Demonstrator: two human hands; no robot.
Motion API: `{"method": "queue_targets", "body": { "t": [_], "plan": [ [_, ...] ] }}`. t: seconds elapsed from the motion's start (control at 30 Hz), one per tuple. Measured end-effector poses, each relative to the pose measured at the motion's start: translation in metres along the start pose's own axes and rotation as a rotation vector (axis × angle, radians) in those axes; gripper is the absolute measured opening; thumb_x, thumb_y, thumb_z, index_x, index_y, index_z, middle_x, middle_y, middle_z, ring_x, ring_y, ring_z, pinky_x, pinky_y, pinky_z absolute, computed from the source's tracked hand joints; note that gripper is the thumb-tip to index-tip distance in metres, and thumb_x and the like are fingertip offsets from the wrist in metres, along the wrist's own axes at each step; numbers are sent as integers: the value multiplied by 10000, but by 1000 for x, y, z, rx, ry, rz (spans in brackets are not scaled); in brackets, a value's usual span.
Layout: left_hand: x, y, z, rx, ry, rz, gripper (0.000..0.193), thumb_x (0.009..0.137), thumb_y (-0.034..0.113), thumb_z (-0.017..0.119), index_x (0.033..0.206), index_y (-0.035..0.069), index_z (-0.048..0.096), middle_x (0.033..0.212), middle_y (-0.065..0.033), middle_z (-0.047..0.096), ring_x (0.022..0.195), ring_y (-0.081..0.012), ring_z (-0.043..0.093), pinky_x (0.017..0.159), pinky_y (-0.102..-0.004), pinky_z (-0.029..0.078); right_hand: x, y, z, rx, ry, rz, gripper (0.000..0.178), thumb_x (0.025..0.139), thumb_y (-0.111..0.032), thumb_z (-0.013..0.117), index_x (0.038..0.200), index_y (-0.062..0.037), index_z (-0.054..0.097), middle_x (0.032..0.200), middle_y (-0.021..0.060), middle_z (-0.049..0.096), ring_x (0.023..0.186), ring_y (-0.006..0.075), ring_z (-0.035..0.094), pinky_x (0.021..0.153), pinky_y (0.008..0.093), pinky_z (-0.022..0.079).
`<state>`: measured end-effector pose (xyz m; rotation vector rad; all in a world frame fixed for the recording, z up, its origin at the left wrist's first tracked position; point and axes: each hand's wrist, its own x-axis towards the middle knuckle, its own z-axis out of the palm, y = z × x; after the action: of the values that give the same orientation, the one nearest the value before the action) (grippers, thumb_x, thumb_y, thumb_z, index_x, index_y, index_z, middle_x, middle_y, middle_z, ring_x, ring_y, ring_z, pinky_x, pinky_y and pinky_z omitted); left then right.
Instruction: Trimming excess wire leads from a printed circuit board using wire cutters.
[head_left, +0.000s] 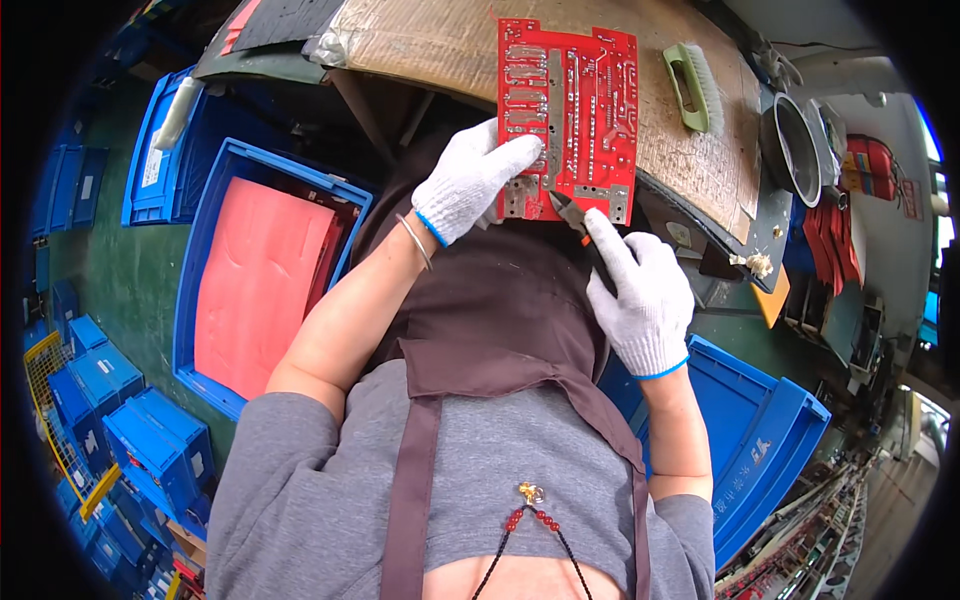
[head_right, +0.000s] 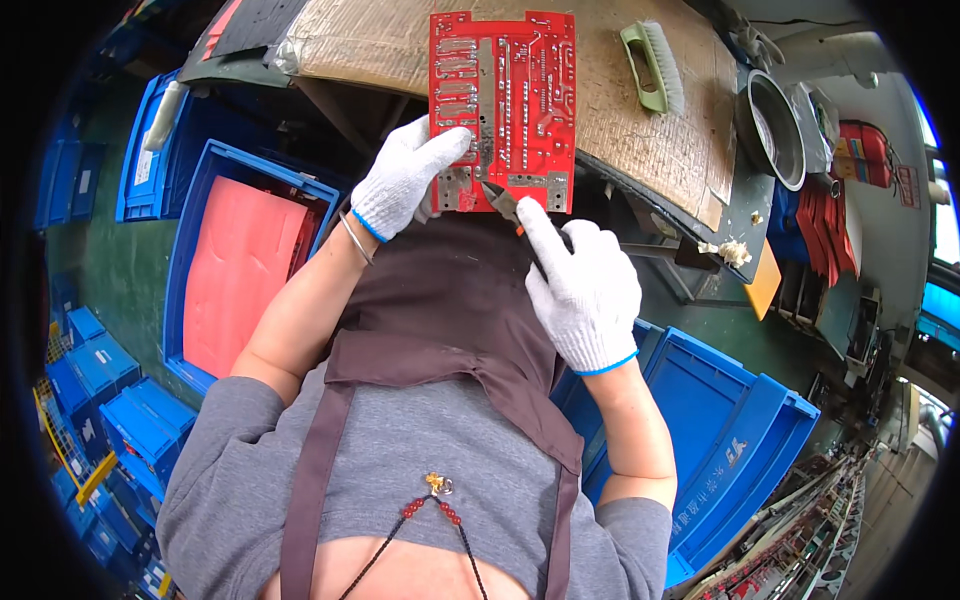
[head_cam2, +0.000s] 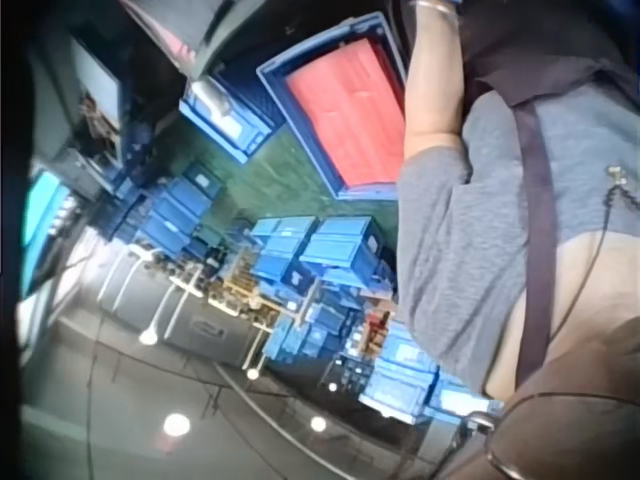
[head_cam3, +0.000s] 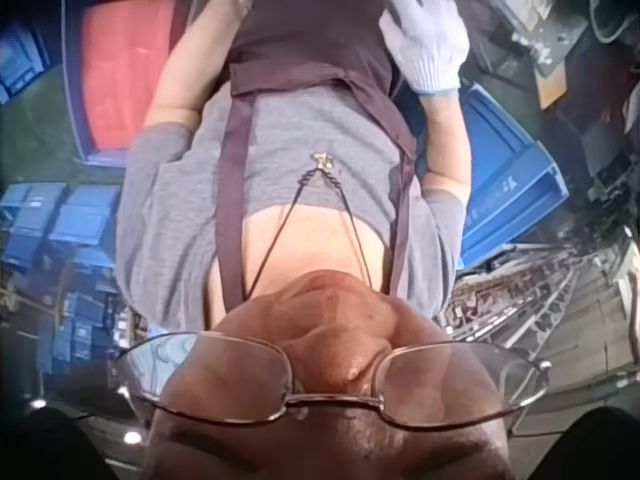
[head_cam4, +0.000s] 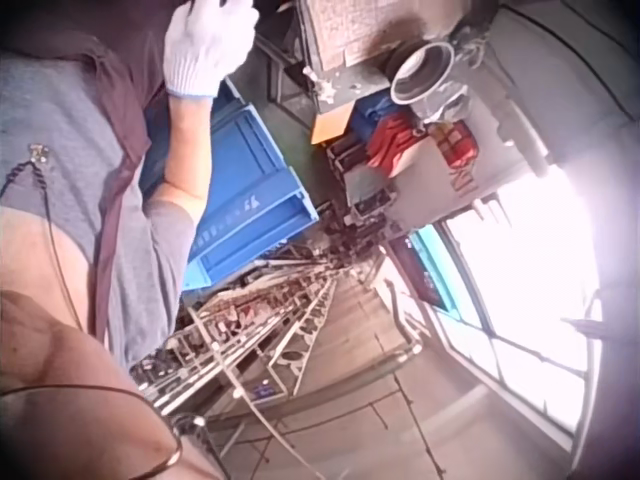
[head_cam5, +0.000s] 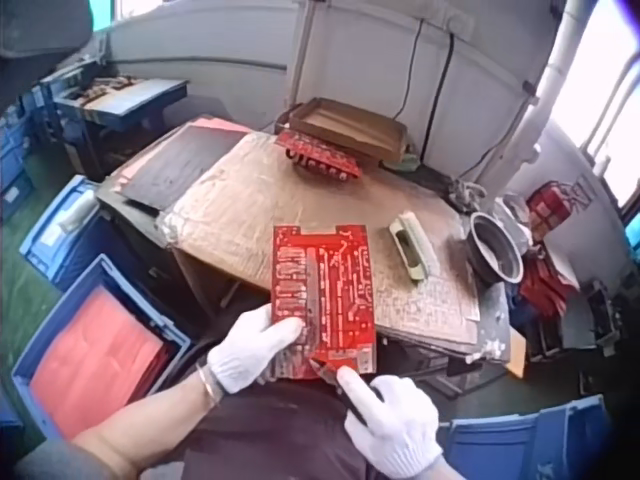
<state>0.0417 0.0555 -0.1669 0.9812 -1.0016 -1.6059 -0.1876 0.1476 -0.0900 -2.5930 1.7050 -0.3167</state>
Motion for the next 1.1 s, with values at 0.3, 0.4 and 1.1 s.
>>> {"method": "queue_targets", "body": {
  "t": [0.3,0.4,1.1],
  "plan": [
    [1,-2,1,-47,16,-30,380,1041,278,708,1282,-15,691,1117,-83,761,955,-119,703,830,-309,592,-5,-6,-3,-65,-48,-108,729,776,-137,784,1479,-272,646,1006,54,610,852,258,621,703,404,544],
    [2,-1,-2,5,9,-31,407,1035,321,706,1274,-8,695,1081,-76,768,883,-101,703,726,-290,581,4,-1,-14,-85,-54,-131,710,775,-112,780,1463,-242,661,1007,65,619,863,266,624,724,413,538],
    [16,9,-15,69,-70,-196,424,1036,280,710,1320,-33,679,1132,-94,763,1013,-135,709,923,-323,579,40,22,-31,-107,-110,-184,692,747,-60,784,1413,-226,697,987,76,635,892,280,647,766,414,554]
  ]
}}
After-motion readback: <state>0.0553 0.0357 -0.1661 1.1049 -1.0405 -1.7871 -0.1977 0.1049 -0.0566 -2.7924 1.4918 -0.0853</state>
